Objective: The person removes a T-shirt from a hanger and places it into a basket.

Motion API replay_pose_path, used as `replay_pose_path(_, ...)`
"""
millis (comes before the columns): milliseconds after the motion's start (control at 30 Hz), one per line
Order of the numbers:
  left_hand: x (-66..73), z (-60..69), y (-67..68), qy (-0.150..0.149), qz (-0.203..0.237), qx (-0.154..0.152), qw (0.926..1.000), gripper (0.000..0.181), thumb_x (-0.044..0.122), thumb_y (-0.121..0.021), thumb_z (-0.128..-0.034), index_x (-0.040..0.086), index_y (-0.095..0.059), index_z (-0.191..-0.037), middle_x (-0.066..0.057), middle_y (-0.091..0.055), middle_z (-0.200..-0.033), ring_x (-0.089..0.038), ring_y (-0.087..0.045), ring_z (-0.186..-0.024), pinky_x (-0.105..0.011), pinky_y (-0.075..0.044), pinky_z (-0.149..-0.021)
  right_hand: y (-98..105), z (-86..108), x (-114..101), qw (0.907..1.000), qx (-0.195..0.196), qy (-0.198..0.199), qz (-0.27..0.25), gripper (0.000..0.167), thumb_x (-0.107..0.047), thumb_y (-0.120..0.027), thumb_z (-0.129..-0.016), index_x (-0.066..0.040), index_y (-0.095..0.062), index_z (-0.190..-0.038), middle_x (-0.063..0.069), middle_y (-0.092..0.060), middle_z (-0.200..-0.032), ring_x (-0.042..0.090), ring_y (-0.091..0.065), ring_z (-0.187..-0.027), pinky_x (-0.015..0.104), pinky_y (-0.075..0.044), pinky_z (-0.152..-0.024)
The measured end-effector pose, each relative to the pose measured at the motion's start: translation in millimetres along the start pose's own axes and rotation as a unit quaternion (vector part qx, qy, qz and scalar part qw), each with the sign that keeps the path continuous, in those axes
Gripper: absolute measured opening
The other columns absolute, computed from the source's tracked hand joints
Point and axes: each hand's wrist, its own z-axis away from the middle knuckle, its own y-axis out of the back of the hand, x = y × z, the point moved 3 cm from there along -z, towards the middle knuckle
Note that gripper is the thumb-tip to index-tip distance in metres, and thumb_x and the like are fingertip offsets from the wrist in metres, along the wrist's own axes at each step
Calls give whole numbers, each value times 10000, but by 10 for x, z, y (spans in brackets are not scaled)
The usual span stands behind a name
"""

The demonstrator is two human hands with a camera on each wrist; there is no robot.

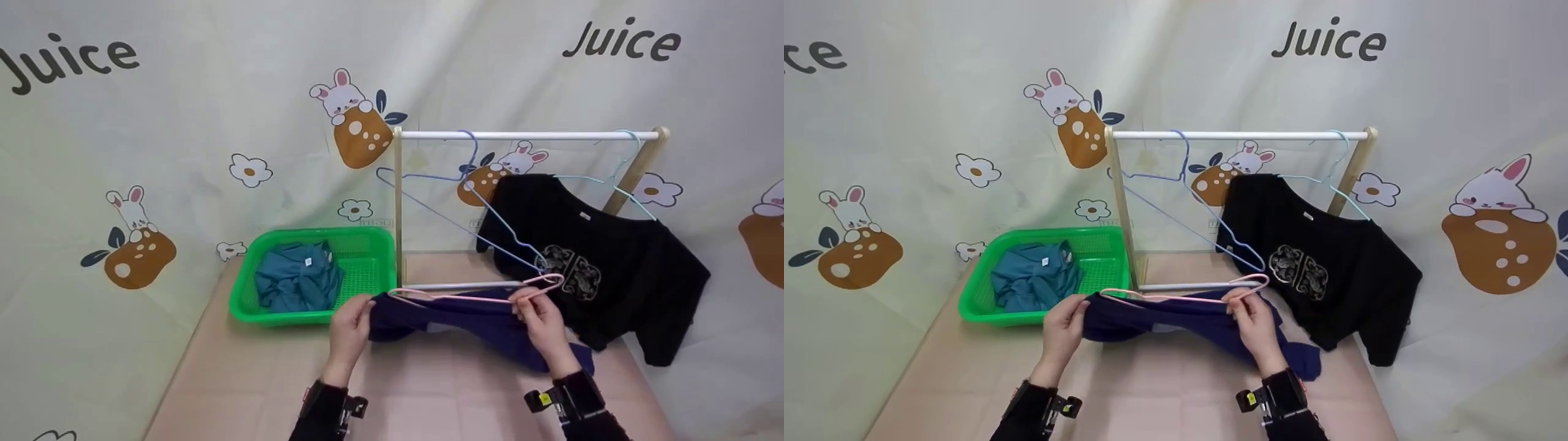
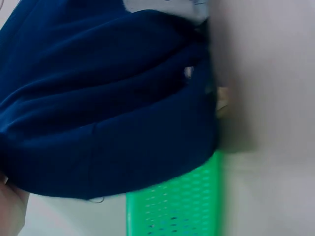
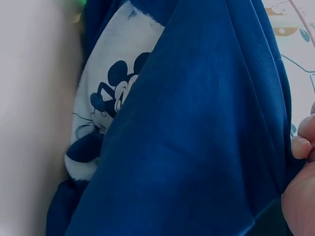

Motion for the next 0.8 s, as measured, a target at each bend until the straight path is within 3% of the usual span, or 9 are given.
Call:
replay_pose_path(200,127,-201,122,-315,118,385,9987,162,-121,-702,-806,2,-710,-911,-114,-699,-851,-272,-669,-769,-321,-519,-741,-44,-5,124,9990,70,-209,-380,171,160,-414,-972,150,-583,-941,121,-559,-737,144,-501,-609,206,-425,-540)
replay_pose_path(333,197,-315,200,-511,228,653,9963,54,-15,-667,-901,12,-713,-911,-102,-693,-831,-257,-657,-737,-332,-509,-707,-98,-29,103,9980,71,-250,-575,156,114,-430,-990,152,-576,-954,106,-575,-750,130,-520,-625,202,-438,-548)
replay_pose_path(433,212,-365,223,-552,313,663,9958,85,48,-642,-942,15,-716,-917,-91,-696,-833,-245,-659,-743,-319,-508,-714,-126,-39,91,9967,108,-311,-736,150,101,-439,-993,154,-576,-961,87,-595,-758,114,-535,-632,197,-445,-554)
replay_pose_path(533,194,-358,196,-578,282,606,9961,65,-34,-685,-878,8,-715,-916,-99,-701,-844,-255,-664,-755,-317,-514,-731,-142,-37,91,9951,154,-453,-867,150,80,-459,-996,146,-591,-967,45,-634,-780,91,-580,-665,192,-485,-588)
replay_pose_path(633,165,-308,132,-544,188,474,9972,187,-129,-708,-789,9,-711,-916,-101,-701,-853,-262,-666,-765,-326,-518,-738,-172,-39,96,9917,102,-539,-1167,149,77,-471,-995,156,-596,-977,39,-680,-817,100,-643,-729,220,-537,-655)
replay_pose_path(800,115,-171,-30,-479,-218,121,9985,142,-70,-723,-814,13,-720,-930,-93,-711,-873,-261,-681,-792,-350,-532,-738,-250,-68,110,9845,39,-569,-1660,151,85,-476,-994,202,-570,-988,80,-723,-863,144,-703,-796,260,-565,-728)
